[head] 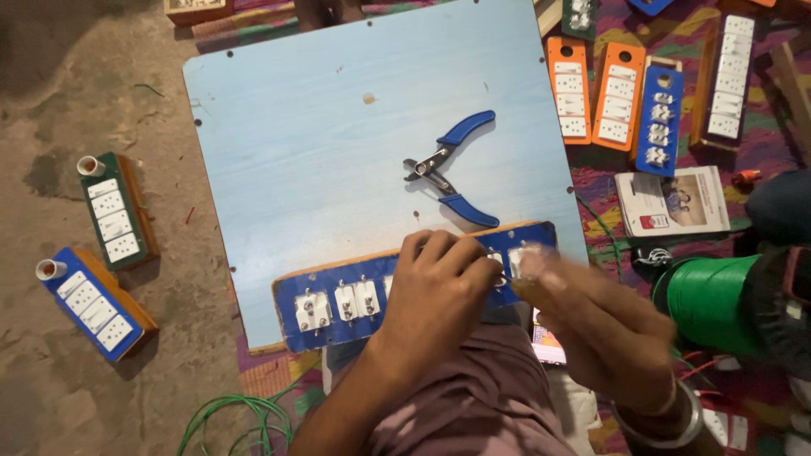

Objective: The person is wiring a multi-switch electrical board. They use wire cutters to strip green wires and a screwdriver to secure the wires into the terminals of the switches mounted on a blue board.

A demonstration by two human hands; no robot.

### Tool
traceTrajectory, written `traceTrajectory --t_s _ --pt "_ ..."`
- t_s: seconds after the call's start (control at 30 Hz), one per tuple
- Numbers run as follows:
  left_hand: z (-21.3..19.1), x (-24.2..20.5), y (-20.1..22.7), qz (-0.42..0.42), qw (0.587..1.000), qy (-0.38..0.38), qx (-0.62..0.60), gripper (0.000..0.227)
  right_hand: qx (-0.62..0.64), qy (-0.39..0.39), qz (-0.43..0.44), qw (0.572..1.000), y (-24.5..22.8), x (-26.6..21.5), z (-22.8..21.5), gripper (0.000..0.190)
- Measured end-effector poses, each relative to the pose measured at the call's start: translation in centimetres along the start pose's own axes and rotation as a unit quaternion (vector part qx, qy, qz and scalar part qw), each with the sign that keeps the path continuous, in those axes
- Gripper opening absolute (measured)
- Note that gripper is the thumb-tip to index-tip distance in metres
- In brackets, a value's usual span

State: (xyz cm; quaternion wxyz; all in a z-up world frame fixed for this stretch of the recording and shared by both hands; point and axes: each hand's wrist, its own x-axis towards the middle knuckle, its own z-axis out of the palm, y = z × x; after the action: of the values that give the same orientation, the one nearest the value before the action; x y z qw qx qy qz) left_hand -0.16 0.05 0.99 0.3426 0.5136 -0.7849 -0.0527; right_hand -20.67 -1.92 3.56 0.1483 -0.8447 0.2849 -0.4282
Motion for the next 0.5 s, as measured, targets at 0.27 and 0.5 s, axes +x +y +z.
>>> traceTrajectory --t_s 0.27,0.5 --pt "-0.2 0.2 -0.2 0.012 1.000 -0.004 -0.006 0.017 -0.075 0.037 -0.034 0.996 -0.4 1.5 0.5 0.043" --pt "1.7 -0.6 -1.5 0.009 1.000 0.005 -0.012 0.017 0.026 0.008 -0.063 0.998 -1.3 2.4 -0.4 0.035"
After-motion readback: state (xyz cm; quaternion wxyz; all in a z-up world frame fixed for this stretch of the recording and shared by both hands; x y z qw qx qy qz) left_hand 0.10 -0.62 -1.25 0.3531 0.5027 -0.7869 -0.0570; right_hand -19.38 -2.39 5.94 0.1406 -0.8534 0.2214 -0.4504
